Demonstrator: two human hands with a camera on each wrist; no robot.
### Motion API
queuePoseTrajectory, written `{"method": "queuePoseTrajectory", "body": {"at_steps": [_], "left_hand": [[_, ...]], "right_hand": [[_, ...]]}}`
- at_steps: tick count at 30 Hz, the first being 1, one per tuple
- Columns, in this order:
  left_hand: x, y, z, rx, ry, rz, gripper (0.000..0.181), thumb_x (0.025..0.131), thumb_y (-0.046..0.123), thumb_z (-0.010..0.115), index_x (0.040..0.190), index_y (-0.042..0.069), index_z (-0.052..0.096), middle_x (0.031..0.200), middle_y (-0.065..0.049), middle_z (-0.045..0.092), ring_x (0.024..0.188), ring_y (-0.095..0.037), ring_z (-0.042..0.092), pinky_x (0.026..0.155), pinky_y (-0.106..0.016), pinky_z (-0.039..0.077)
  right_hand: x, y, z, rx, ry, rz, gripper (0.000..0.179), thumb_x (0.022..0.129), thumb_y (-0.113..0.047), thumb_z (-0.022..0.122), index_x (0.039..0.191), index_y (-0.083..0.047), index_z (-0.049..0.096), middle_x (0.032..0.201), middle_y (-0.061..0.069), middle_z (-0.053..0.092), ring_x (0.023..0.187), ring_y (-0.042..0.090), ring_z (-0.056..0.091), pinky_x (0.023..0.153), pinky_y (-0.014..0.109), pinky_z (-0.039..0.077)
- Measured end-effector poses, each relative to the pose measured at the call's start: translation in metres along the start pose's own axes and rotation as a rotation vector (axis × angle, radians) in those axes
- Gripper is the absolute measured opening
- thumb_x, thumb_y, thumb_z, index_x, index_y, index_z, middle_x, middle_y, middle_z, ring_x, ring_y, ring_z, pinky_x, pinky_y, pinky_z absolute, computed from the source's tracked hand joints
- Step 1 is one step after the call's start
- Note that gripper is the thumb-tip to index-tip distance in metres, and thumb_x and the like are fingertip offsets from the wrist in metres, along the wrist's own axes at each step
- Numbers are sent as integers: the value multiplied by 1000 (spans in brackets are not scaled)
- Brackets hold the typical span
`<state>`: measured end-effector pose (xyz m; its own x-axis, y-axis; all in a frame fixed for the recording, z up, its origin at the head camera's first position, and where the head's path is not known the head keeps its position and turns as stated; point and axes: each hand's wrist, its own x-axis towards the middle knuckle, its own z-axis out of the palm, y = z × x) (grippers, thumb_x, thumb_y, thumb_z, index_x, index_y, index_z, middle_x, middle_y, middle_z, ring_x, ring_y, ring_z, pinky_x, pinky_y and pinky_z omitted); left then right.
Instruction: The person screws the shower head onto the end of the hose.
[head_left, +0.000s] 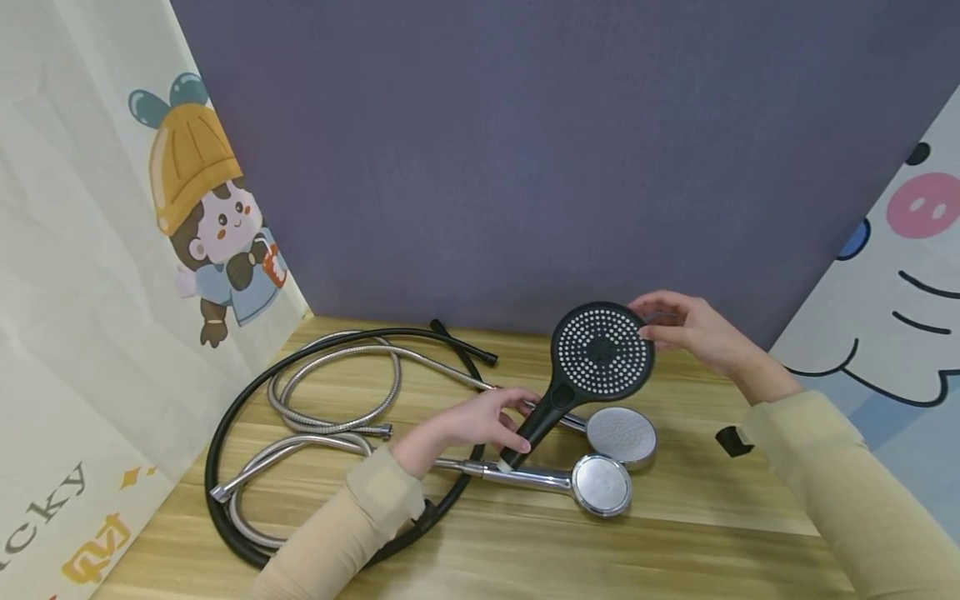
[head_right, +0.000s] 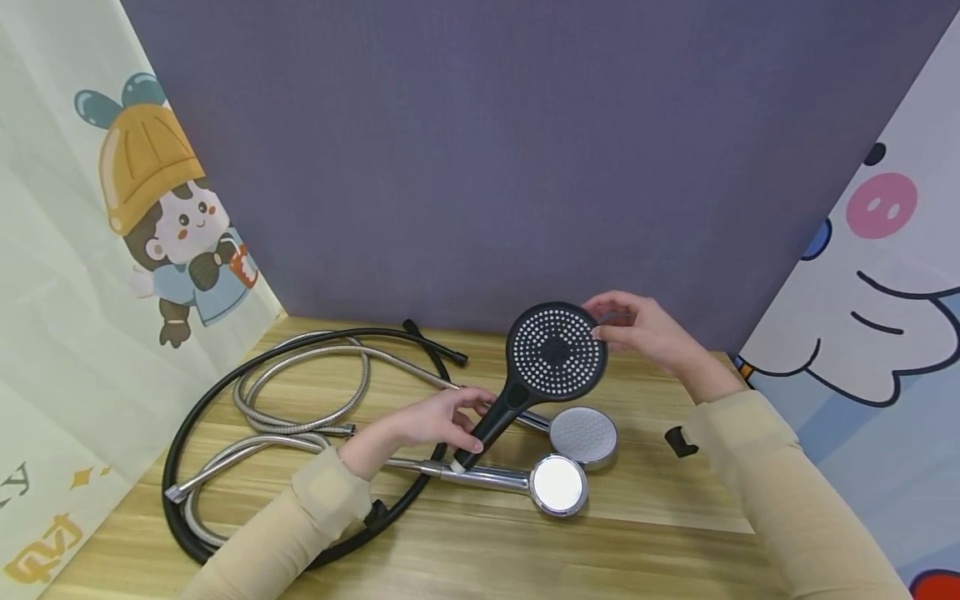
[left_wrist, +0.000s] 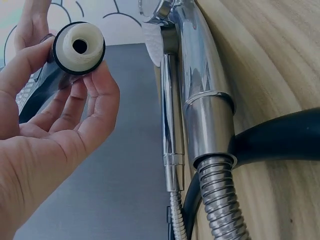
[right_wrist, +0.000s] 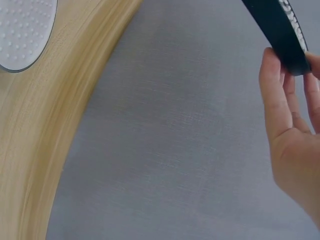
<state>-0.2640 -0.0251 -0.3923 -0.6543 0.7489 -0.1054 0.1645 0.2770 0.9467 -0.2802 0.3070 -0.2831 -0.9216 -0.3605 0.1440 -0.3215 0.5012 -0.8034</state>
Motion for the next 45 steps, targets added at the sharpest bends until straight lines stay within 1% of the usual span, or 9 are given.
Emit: {"method": "queuePoseTrajectory", "body": {"at_steps": [5, 8, 11, 19, 22, 25, 31, 38, 45], "left_hand": [[0, -2, 3, -32, 12, 9, 65, 78, 0, 72, 136, 12, 45, 119, -8, 52, 85, -19, 65, 69, -39, 56], [1, -4, 5, -55, 19, 18, 65, 79, -1, 72, 136, 12, 45, 120, -8, 52, 86, -18, 65, 69, -40, 57], [1, -6, 7, -77, 20, 31, 65, 79, -1, 72, 136, 12, 45, 119, -8, 53, 86, -18, 65, 67, -37, 57], [3, -10, 17, -156, -1, 46, 65, 78, -4, 71, 136, 11, 45, 121, -8, 53, 88, -18, 65, 67, -36, 57], [3, -10, 21, -199, 1, 40, 64, 79, -6, 69, 136, 9, 45, 123, -9, 52, 90, -20, 65, 67, -37, 57], [3, -10, 24, -227, 13, 28, 63, 79, -7, 68, 135, 9, 45, 123, -8, 52, 92, -21, 64, 68, -37, 57], [4, -10, 27, -226, 43, 24, 64, 79, -7, 68, 136, 8, 44, 126, -10, 51, 92, -22, 64, 68, -36, 57], [5, -9, 27, -224, 93, 50, 64, 79, -6, 69, 136, 9, 44, 125, -12, 51, 88, -21, 64, 67, -36, 57], [4, -5, 26, -227, 147, 64, 65, 80, -4, 69, 138, 10, 43, 125, -13, 49, 91, -22, 63, 67, -37, 57]], "right_hand": [[0, -6, 0, -66, 15, 11, 40, 93, -20, 60, 129, -6, 49, 125, 9, 50, 95, 6, 58, 73, 26, 53], [0, -9, 1, -59, 29, 21, 41, 94, -22, 59, 131, -7, 48, 129, 10, 48, 100, 5, 57, 76, 26, 53], [0, -11, 1, -39, 43, 12, 42, 95, -24, 57, 132, -7, 47, 131, 7, 49, 103, 3, 56, 77, 25, 53], [-2, -12, 0, 22, 70, -19, 40, 95, -23, 58, 132, -11, 49, 123, -3, 55, 102, 2, 56, 78, 23, 52], [-4, -13, 0, 76, 70, -34, 38, 95, -20, 58, 131, -11, 50, 120, -6, 56, 101, 3, 58, 78, 25, 53], [-7, -13, -1, 124, 68, -59, 37, 95, -17, 57, 131, -11, 50, 120, -3, 57, 101, 5, 59, 78, 26, 54], [-13, -10, 2, 187, 90, -57, 37, 95, -14, 56, 131, -17, 49, 122, -2, 55, 103, 5, 58, 78, 26, 55], [-22, -4, 11, 290, 106, -31, 39, 94, -13, 58, 132, -18, 47, 121, -4, 54, 100, 6, 60, 80, 24, 54], [-29, 0, 20, 431, 105, -76, 38, 95, -7, 55, 131, -17, 47, 118, -2, 55, 98, 9, 61, 82, 27, 54]]}}
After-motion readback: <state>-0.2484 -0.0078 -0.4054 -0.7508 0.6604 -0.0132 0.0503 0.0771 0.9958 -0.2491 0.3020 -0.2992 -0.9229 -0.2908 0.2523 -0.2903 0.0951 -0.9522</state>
